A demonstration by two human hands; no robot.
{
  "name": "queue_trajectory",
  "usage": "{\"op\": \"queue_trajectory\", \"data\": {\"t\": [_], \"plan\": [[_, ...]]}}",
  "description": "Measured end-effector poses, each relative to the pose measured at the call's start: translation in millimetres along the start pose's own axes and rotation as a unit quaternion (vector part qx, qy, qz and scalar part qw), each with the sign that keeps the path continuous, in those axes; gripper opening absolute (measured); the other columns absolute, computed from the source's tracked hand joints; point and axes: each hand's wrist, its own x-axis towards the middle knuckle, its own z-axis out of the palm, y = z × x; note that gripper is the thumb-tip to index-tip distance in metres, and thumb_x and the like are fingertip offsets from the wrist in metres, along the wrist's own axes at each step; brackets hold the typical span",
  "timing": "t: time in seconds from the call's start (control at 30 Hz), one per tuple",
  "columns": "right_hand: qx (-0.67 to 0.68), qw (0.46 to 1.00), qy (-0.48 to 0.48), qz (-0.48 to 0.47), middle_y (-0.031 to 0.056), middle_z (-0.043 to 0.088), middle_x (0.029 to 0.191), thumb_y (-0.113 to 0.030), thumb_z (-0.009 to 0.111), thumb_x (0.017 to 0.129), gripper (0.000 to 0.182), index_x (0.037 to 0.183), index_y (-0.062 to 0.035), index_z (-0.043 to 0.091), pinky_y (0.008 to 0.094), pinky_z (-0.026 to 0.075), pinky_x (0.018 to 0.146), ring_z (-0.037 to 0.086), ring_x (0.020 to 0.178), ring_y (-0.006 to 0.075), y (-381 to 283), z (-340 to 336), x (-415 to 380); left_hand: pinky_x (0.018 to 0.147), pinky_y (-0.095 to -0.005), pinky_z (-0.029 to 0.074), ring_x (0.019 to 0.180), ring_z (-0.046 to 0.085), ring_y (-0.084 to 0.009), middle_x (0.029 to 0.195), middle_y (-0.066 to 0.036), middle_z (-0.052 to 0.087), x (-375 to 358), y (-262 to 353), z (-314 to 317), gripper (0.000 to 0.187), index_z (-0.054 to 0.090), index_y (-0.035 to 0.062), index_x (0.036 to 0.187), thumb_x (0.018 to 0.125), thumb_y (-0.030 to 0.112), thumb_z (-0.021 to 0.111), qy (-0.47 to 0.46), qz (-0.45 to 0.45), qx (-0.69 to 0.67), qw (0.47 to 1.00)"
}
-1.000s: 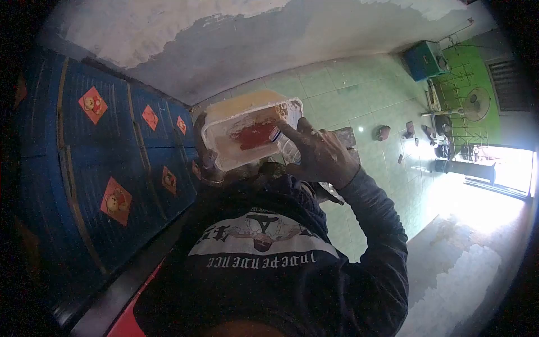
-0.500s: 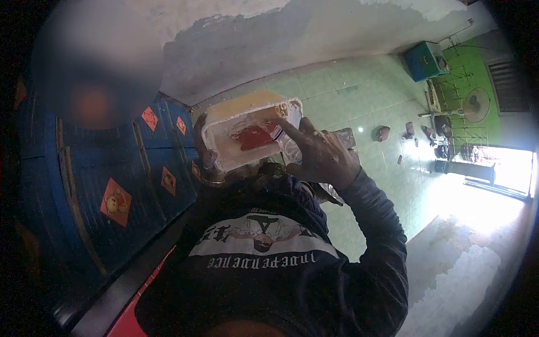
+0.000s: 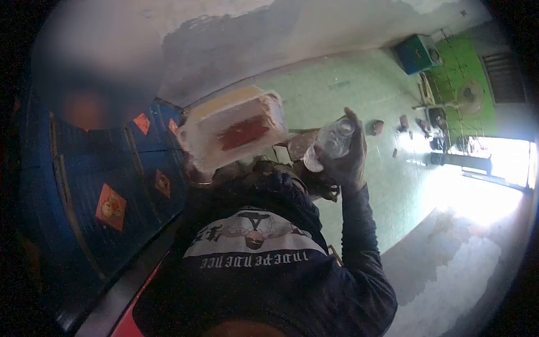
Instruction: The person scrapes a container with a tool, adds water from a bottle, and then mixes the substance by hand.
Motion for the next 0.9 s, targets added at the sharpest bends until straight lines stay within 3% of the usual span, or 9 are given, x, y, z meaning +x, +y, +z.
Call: {"op": "queue_trajectory", "data": {"t": [0.13, 0.2, 0.3, 0.33, 0.37, 0.73, 0.83, 0.87, 0.9], "plan": [[0.006, 0.989, 0.094, 0.116, 0.0120, 0.060, 0.111, -0.015, 0.086, 0.063, 0.078, 0.132, -0.0048, 0.051, 0.0394, 0.049, 0.092, 0.060, 0.105, 0.0281, 63.4, -8.0, -23.2, 0.104, -0.0494, 0.045, 0.133, 0.044, -0.0322, 0.145, -0.014, 0.043, -38.1, -14.1, -120.5, 0.095, 0.033, 0.0092, 0.149, 0.077, 0.061, 0.067, 0.151, -0.255, -0.005, 0.955], [-0.050, 0.985, 0.113, 0.124, 0.0116, 0.060, 0.112, -0.016, 0.086, 0.063, 0.074, 0.129, -0.0054, 0.053, 0.0397, 0.049, 0.092, 0.060, 0.105, 0.0281, 99.7, -7.0, -36.0, 0.104, -0.0508, 0.045, 0.132, 0.045, -0.0333, 0.145, -0.013, 0.043, -46.0, 0.4, -105.0, 0.090, 0.033, 0.0112, 0.149, 0.078, 0.055, 0.065, 0.232, -0.095, 0.270, 0.930], [-0.097, 0.974, 0.140, 0.150, 0.0113, 0.059, 0.113, -0.017, 0.087, 0.062, 0.066, 0.120, -0.0065, 0.059, 0.0404, 0.049, 0.092, 0.060, 0.105, 0.0288, 134.7, 2.1, -55.2, 0.105, -0.0521, 0.043, 0.131, 0.046, -0.0334, 0.146, -0.012, 0.043, -36.9, 11.2, -76.6, 0.088, 0.033, 0.0114, 0.150, 0.077, 0.052, 0.063, 0.268, -0.097, 0.140, 0.948], [-0.109, 0.967, 0.165, 0.158, 0.0116, 0.059, 0.113, -0.018, 0.088, 0.062, 0.065, 0.119, -0.0057, 0.059, 0.0407, 0.048, 0.093, 0.059, 0.106, 0.0291, 151.0, 5.9, -64.8, 0.113, -0.0511, 0.035, 0.135, 0.043, -0.0308, 0.148, -0.010, 0.044, -48.1, 8.5, -106.5, 0.079, 0.037, 0.0101, 0.147, 0.090, 0.064, 0.046, 0.195, -0.106, 0.162, 0.961], [-0.120, 0.961, 0.188, 0.165, 0.0118, 0.058, 0.112, -0.018, 0.088, 0.062, 0.065, 0.118, -0.0050, 0.059, 0.0410, 0.048, 0.093, 0.058, 0.106, 0.0295, 163.3, 10.6, -71.8, 0.113, -0.0511, 0.035, 0.135, 0.043, -0.0308, 0.148, -0.010, 0.044, -49.6, 8.3, -104.0, 0.079, 0.037, 0.0101, 0.147, 0.090, 0.064, 0.046, 0.194, -0.107, 0.161, 0.962], [-0.114, 0.945, 0.201, 0.232, 0.0145, 0.055, 0.117, -0.023, 0.090, 0.065, 0.067, 0.120, -0.0024, 0.057, 0.0422, 0.046, 0.097, 0.055, 0.113, 0.0316, 220.8, 41.6, -87.1, 0.109, -0.0519, 0.039, 0.132, 0.045, -0.0341, 0.146, -0.013, 0.042, -49.7, 5.5, -65.3, 0.085, 0.032, 0.0120, 0.150, 0.081, 0.050, 0.061, 0.221, -0.134, 0.166, 0.952], [-0.105, 0.950, 0.189, 0.227, 0.0167, 0.054, 0.121, -0.022, 0.090, 0.065, 0.076, 0.128, -0.0027, 0.053, 0.0426, 0.045, 0.099, 0.053, 0.117, 0.0334, 232.6, 42.1, -91.9, 0.110, -0.0516, 0.038, 0.132, 0.045, -0.0347, 0.146, -0.013, 0.042, -57.0, 2.3, -81.0, 0.086, 0.031, 0.0120, 0.150, 0.080, 0.048, 0.063, 0.254, -0.138, 0.156, 0.945], [-0.098, 0.948, 0.174, 0.246, 0.0180, 0.052, 0.123, -0.023, 0.090, 0.065, 0.084, 0.134, -0.0028, 0.048, 0.0431, 0.044, 0.100, 0.052, 0.119, 0.0349, 228.9, 38.9, -92.1, 0.110, -0.0514, 0.039, 0.133, 0.043, -0.0340, 0.147, -0.014, 0.041, -24.7, 14.7, -3.7, 0.088, 0.031, 0.0119, 0.150, 0.077, 0.046, 0.065, 0.270, -0.143, 0.207, 0.929], [-0.092, 0.947, 0.159, 0.263, 0.0194, 0.051, 0.126, -0.024, 0.091, 0.065, 0.091, 0.140, -0.0030, 0.044, 0.0436, 0.043, 0.102, 0.051, 0.121, 0.0365, 224.2, 35.7, -91.2, 0.110, -0.0514, 0.039, 0.133, 0.043, -0.0340, 0.147, -0.014, 0.041, -29.6, 12.5, -22.6, 0.088, 0.031, 0.0119, 0.150, 0.077, 0.046, 0.065, 0.274, -0.135, 0.211, 0.929]]}}
